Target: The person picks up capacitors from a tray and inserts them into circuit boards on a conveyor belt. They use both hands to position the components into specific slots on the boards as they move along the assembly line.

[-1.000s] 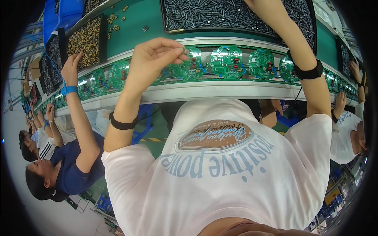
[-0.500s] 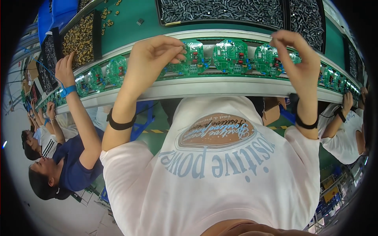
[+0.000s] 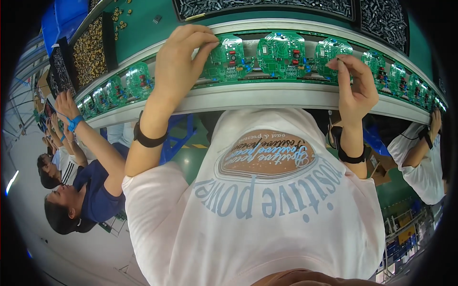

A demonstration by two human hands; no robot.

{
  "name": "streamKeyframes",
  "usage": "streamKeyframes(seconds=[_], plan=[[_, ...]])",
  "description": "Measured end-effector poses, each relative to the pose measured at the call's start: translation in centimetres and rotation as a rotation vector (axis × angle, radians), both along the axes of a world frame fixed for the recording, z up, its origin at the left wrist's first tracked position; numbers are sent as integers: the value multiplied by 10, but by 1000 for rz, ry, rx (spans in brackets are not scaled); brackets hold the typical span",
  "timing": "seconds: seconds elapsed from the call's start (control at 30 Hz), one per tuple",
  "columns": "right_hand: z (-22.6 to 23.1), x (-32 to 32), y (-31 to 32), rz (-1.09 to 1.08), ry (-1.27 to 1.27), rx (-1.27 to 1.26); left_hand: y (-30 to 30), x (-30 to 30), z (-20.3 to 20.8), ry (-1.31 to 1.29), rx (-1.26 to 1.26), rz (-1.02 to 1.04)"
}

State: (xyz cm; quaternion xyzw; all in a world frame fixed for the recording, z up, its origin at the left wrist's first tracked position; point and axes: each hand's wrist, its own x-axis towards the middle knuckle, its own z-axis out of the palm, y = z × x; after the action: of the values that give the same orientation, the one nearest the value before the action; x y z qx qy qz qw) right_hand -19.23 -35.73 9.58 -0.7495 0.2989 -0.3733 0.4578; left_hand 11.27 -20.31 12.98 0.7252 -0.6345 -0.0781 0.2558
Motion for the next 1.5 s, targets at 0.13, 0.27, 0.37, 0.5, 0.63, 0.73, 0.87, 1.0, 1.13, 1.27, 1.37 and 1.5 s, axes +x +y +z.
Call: streamKeyframes(seconds=[0.13,0.27,0.37,0.5,0.63,0.73,0.87,1.0,1.13,1.27,1.37,1.5], plan=[[-5,0,-5,12,-95,92,1,-3,-1,-21,22,15],[-8,-1,-4,18,-86,94,1,-3,-6,-36,-11,0],[-9,2,-4,5,-136,104,0,-6,-7,-75,-15,-4],[-11,1,-7,12,-150,93,-2,-8,-9,-155,-51,-41],[-6,3,-4,21,-192,194,-3,-2,-9,-246,-71,-157],[-2,3,-6,57,-207,333,-4,0,-7,-261,-63,-198],[3,-5,-11,139,-195,566,-6,-1,-4,-286,-25,-215],[6,-9,-12,208,-189,675,-15,-2,11,-338,-22,-226],[6,-13,-12,221,-210,683,-55,-6,34,-272,-63,-132],[11,-14,-11,225,-209,708,-94,-2,32,-307,-80,-29],[12,-18,-10,222,-225,761,-123,5,16,-329,-70,-68],[10,-16,-7,222,-215,706,-144,10,11,-409,-106,-102]])
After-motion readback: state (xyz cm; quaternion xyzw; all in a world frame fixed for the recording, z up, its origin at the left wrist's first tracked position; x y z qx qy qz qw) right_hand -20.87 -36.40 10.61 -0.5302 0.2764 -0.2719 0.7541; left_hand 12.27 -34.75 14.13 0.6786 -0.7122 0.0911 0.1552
